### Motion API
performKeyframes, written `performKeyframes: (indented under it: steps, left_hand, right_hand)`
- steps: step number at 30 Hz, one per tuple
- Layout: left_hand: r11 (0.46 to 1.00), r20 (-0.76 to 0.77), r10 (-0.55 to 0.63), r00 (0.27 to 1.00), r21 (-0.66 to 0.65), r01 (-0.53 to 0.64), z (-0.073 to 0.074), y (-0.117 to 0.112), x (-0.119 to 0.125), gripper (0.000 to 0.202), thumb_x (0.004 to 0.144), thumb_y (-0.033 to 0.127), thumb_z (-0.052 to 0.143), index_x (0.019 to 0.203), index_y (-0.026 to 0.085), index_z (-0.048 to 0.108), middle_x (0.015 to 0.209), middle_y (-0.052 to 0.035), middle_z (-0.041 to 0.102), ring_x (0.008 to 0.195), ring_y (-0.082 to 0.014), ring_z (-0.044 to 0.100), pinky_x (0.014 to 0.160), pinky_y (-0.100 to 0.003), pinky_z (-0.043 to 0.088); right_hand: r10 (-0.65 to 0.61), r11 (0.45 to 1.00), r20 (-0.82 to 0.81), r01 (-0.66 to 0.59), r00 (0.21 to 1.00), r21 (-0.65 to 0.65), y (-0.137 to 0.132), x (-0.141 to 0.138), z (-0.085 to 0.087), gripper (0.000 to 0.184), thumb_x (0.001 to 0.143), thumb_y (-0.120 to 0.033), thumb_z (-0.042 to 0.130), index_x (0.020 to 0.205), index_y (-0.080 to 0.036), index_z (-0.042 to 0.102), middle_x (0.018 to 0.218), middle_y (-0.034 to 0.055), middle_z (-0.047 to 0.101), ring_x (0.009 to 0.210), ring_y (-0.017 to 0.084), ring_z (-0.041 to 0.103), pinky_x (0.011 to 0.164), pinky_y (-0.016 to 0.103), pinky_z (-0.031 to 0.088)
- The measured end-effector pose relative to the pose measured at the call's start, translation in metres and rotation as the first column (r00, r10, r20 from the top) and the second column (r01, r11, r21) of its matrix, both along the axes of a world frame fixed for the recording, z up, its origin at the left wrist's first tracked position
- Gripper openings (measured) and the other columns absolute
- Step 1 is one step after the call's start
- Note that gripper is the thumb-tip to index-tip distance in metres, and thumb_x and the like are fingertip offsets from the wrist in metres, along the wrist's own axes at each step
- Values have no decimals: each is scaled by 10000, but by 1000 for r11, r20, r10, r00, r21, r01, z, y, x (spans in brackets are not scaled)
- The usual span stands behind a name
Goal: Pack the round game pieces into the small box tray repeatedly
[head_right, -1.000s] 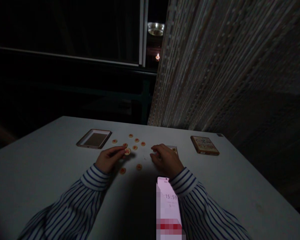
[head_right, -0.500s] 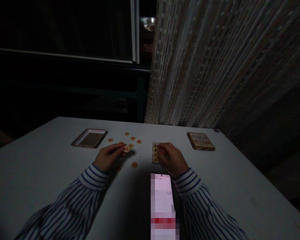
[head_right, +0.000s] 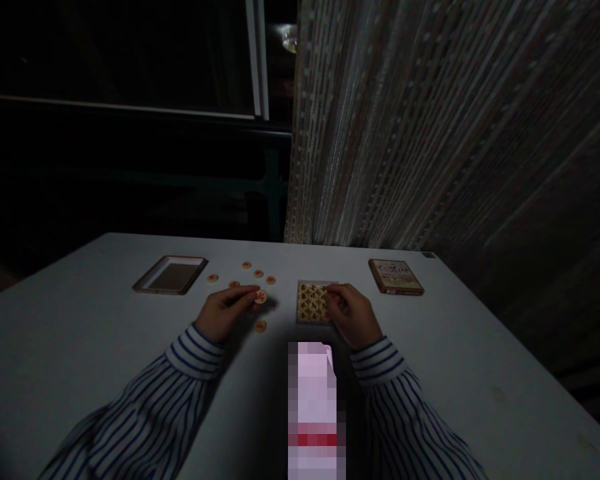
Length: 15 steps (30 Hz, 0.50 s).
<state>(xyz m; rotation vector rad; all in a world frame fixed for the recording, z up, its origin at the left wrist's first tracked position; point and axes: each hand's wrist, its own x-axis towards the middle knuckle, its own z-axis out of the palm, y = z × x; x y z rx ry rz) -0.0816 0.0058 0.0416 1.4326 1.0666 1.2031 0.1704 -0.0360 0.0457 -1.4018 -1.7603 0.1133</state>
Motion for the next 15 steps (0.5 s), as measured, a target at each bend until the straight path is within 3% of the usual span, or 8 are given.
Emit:
performKeyframes:
  steps: [7, 15]
  left_hand:
    - [1000, -2, 6, 1000, -24, -6, 8, -4, 12, 275, 657, 313, 632, 852, 121, 665, 768, -61, 684, 632, -143, 630, 661, -262, 507]
    - [1000, -27, 2, 1000, -29, -3, 6, -4, 24, 290, 657, 308, 624, 872, 118, 663, 735, -61, 686, 645, -148, 627, 657, -264, 499]
  right_hand:
    - [-1, 998, 49, -2, 999, 63, -1, 5, -7, 152, 796, -251, 472, 871, -170, 576, 791, 47, 611, 702, 138, 566, 610, 271, 463]
    - [-12, 996, 104, 2, 995, 94, -2, 9, -11, 147, 796, -241, 473, 859, -162, 579, 767, 48, 613, 670, 125, 561, 606, 262, 460]
